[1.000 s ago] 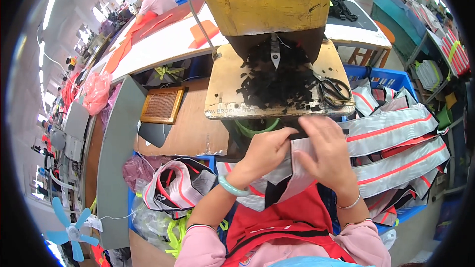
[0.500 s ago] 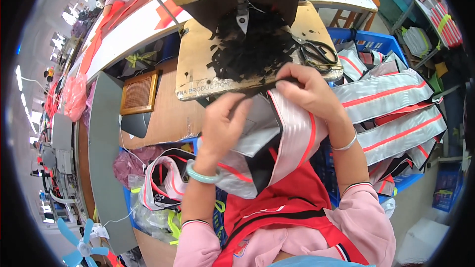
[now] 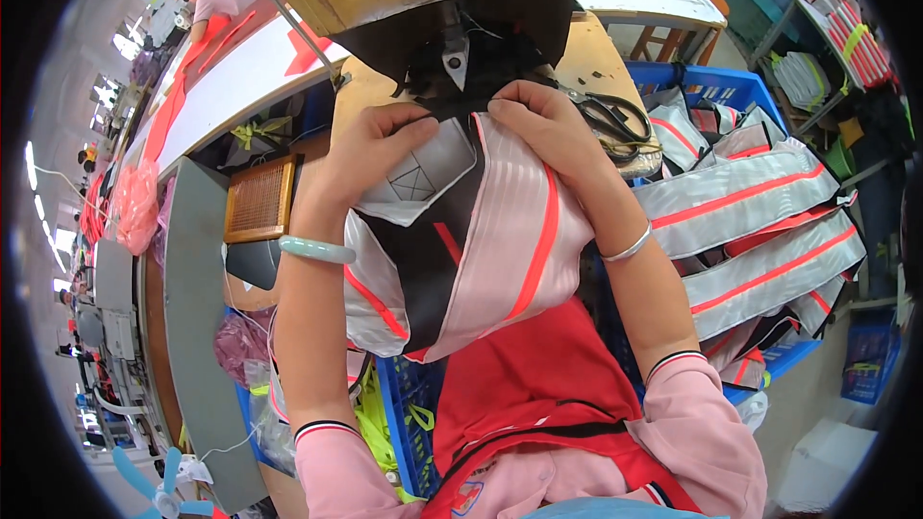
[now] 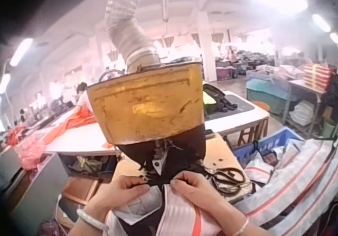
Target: Sewing fabric components and reflective strips onto safety vests using an industrial sewing machine.
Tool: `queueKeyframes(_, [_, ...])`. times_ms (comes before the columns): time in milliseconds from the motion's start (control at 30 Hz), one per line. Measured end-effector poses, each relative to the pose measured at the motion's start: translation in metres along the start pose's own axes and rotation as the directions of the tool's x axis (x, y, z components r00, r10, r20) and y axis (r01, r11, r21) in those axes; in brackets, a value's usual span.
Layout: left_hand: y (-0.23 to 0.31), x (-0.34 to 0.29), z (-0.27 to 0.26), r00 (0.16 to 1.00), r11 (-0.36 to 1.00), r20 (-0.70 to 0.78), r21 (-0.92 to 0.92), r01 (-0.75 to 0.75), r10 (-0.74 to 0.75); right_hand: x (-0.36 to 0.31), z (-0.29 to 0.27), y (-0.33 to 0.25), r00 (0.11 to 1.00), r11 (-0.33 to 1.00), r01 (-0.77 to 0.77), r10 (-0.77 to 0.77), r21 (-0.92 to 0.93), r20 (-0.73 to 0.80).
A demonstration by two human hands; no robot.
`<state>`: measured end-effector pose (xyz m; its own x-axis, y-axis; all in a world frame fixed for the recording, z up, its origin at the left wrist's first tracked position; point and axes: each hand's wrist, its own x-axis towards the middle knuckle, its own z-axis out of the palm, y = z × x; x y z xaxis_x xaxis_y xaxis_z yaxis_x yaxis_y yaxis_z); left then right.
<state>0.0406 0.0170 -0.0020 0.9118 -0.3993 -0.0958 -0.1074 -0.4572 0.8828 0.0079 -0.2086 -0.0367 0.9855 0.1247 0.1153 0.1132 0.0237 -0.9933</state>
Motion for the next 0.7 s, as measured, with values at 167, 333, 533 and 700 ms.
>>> queueKeyframes(167, [0.001, 0.010, -0.006, 0.999, 0.998, 0.015, -0.046, 0.048, -0.047, 0.011, 0.002, 0.000, 1.000, 1.000, -0.012, 0.013, 0.028, -0.028])
queueKeyframes(333, [0.011, 0.014, -0.009, 0.999, 0.999, -0.015, -0.027, 0.046, -0.046, 0.015, -0.001, -0.006, 0.995, 0.979, -0.102, 0.103, 0.179, 0.002])
queueKeyframes(533, [0.010, 0.018, -0.011, 0.999, 0.992, -0.040, 0.123, -0.023, 0.029, 0.015, 0.001, -0.007, 0.997, 0.976, -0.065, 0.072, 0.206, -0.023])
queueKeyframes(700, [-0.001, 0.005, -0.012, 0.997, 0.996, -0.057, 0.075, -0.040, 0.044, -0.008, -0.009, -0.012, 0.993, 0.995, 0.030, -0.019, 0.090, -0.114])
